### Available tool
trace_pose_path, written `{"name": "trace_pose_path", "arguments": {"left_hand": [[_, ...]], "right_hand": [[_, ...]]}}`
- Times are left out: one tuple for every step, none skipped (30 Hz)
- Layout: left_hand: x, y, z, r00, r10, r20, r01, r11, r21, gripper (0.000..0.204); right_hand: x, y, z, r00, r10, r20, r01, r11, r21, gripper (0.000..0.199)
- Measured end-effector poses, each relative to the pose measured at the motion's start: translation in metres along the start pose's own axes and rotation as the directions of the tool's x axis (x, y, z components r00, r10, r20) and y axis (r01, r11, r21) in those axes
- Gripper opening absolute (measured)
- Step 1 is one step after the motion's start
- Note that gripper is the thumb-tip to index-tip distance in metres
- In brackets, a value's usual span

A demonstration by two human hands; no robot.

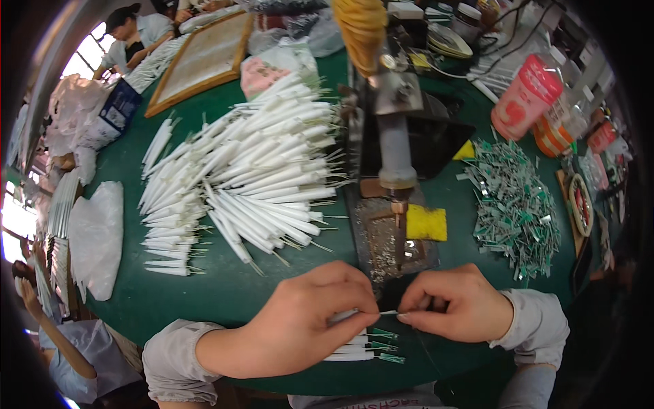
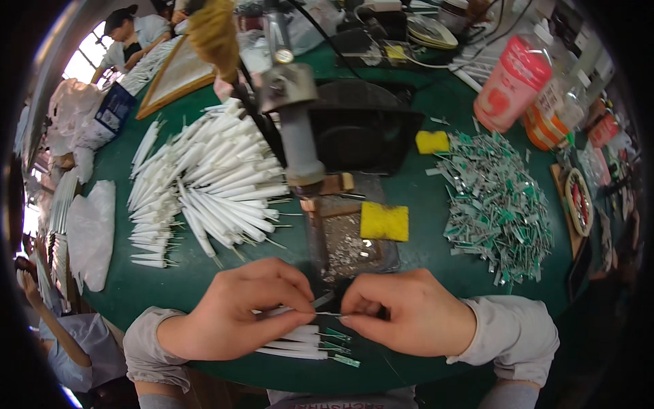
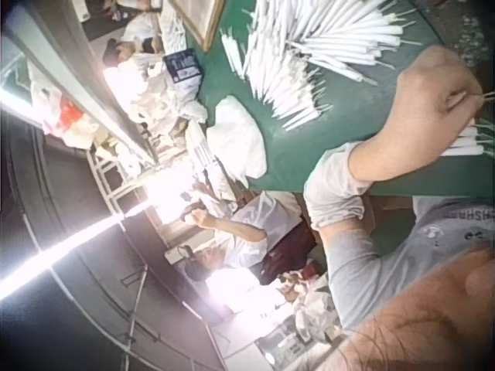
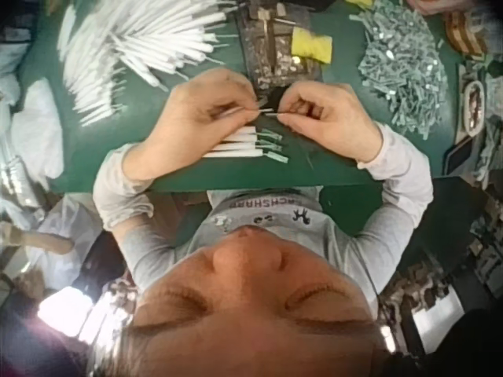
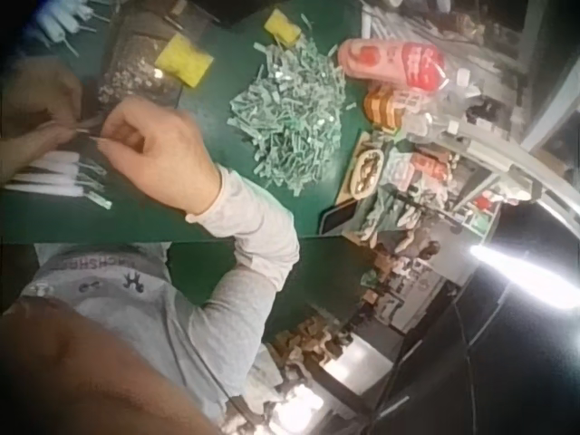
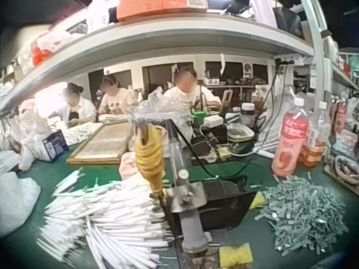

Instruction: The person assembles electronic components by soldering small circuit boards to the wires of white plastic tubes using a stationary soldering iron, repeating the process and gathering the assembled pieces together by hand.

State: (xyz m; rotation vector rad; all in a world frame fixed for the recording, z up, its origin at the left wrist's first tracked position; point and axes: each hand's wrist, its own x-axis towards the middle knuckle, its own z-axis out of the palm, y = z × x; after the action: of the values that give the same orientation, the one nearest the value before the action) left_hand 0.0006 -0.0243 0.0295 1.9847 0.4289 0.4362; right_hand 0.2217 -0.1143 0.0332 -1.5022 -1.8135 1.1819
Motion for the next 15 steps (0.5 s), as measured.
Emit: {"name": "trace_pose_path", "arguments": {"left_hand": [[0.001, 0.002, -0.001, 0.995, -0.103, 0.012, 0.104, 0.993, -0.057, 0.01], [0.003, 0.003, 0.0, 0.978, -0.204, 0.032, 0.207, 0.972, -0.11, 0.01], [0.002, 0.002, 0.002, 0.967, -0.253, 0.03, 0.254, 0.955, -0.15, 0.008], [0.002, 0.0, 0.003, 0.967, -0.253, 0.04, 0.256, 0.954, -0.155, 0.008], [0.002, 0.0, 0.005, 0.966, -0.256, 0.028, 0.258, 0.954, -0.152, 0.008], [0.002, -0.001, 0.006, 0.965, -0.263, 0.014, 0.262, 0.954, -0.147, 0.008], [0.001, 0.0, 0.006, 0.964, -0.265, 0.018, 0.264, 0.953, -0.15, 0.008], [0.001, 0.001, 0.007, 0.961, -0.274, 0.029, 0.275, 0.952, -0.133, 0.008], [0.002, 0.001, 0.008, 0.958, -0.283, 0.043, 0.286, 0.951, -0.116, 0.009], [0.003, 0.0, 0.01, 0.958, -0.284, 0.05, 0.288, 0.95, -0.117, 0.009], [0.004, 0.0, 0.013, 0.961, -0.273, 0.033, 0.275, 0.954, -0.117, 0.008], [0.003, -0.001, 0.014, 0.966, -0.259, 0.016, 0.259, 0.959, -0.119, 0.009], [0.002, -0.002, 0.015, 0.966, -0.257, 0.021, 0.258, 0.959, -0.121, 0.009], [0.002, -0.002, 0.016, 0.962, -0.273, 0.018, 0.273, 0.953, -0.135, 0.009], [0.001, -0.002, 0.016, 0.957, -0.289, 0.013, 0.288, 0.946, -0.148, 0.009]], "right_hand": [[0.001, 0.002, 0.0, 0.997, 0.074, 0.017, -0.076, 0.989, 0.131, 0.012], [0.0, 0.005, 0.0, 0.989, 0.143, 0.04, -0.149, 0.955, 0.258, 0.011], [0.0, 0.011, 0.002, 0.972, 0.209, 0.11, -0.236, 0.864, 0.445, 0.012], [-0.001, 0.011, 0.001, 0.97, 0.218, 0.107, -0.243, 0.86, 0.448, 0.012], [0.001, 0.008, -0.001, 0.951, 0.265, 0.16, -0.309, 0.789, 0.53, 0.013], [0.002, 0.007, -0.002, 0.928, 0.301, 0.22, -0.371, 0.706, 0.602, 0.015], [0.002, 0.009, -0.003, 0.925, 0.285, 0.25, -0.379, 0.705, 0.6, 0.017], [0.003, 0.009, -0.002, 0.924, 0.288, 0.251, -0.382, 0.702, 0.601, 0.017], [0.002, 0.01, -0.002, 0.919, 0.289, 0.268, -0.394, 0.68, 0.618, 0.016], [0.002, 0.011, -0.002, 0.914, 0.289, 0.285, -0.406, 0.658, 0.634, 0.014], [0.002, 0.012, -0.002, 0.913, 0.292, 0.284, -0.408, 0.654, 0.638, 0.014], [0.002, 0.013, -0.001, 0.92, 0.281, 0.274, -0.392, 0.647, 0.654, 0.013], [0.002, 0.013, -0.001, 0.926, 0.269, 0.264, -0.377, 0.639, 0.67, 0.013], [0.002, 0.013, 0.0, 0.926, 0.273, 0.262, -0.378, 0.637, 0.672, 0.013], [0.003, 0.013, 0.0, 0.93, 0.266, 0.255, -0.368, 0.636, 0.678, 0.012]]}}
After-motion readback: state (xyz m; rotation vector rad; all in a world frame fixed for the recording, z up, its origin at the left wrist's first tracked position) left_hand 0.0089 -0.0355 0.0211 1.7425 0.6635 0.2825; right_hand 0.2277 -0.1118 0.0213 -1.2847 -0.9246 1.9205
